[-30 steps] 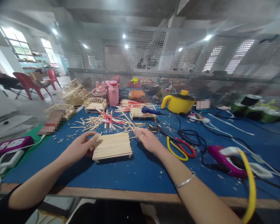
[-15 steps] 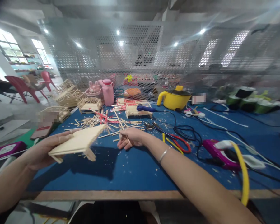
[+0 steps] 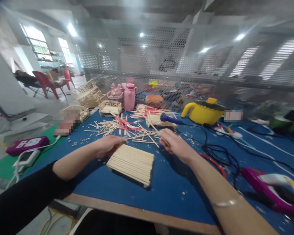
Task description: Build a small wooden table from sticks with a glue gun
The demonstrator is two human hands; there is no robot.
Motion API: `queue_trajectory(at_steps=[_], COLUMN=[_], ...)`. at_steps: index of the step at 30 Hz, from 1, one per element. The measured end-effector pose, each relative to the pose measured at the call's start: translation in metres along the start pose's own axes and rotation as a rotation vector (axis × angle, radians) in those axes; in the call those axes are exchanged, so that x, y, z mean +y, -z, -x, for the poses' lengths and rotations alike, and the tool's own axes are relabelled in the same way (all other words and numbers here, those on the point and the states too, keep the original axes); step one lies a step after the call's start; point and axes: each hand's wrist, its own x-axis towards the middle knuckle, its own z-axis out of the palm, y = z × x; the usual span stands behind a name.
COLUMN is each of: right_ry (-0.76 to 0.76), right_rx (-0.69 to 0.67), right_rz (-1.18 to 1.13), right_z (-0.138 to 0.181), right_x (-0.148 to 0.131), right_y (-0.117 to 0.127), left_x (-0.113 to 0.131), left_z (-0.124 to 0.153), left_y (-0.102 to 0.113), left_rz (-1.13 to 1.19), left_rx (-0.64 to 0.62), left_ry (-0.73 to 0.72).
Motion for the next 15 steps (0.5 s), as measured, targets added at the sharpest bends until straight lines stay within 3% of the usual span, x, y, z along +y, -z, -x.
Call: queue_trajectory(at_steps=[4,15], right_ry=[0.111,0.229], right_rx=[0.076,0.042], right_rz=[0.108,0.426], right_z=[0.008,0.017], right_x=[0.013,0.017], right_y=[-0.005,-0.01], left_x=[-0.002,-0.012], left_z=[-0.002,0.02], left_y=[0.001,0.003], left_rz=[0.067,0.265], left_rx=[-0.012,0.006], left_ry=[-0.001,0.02])
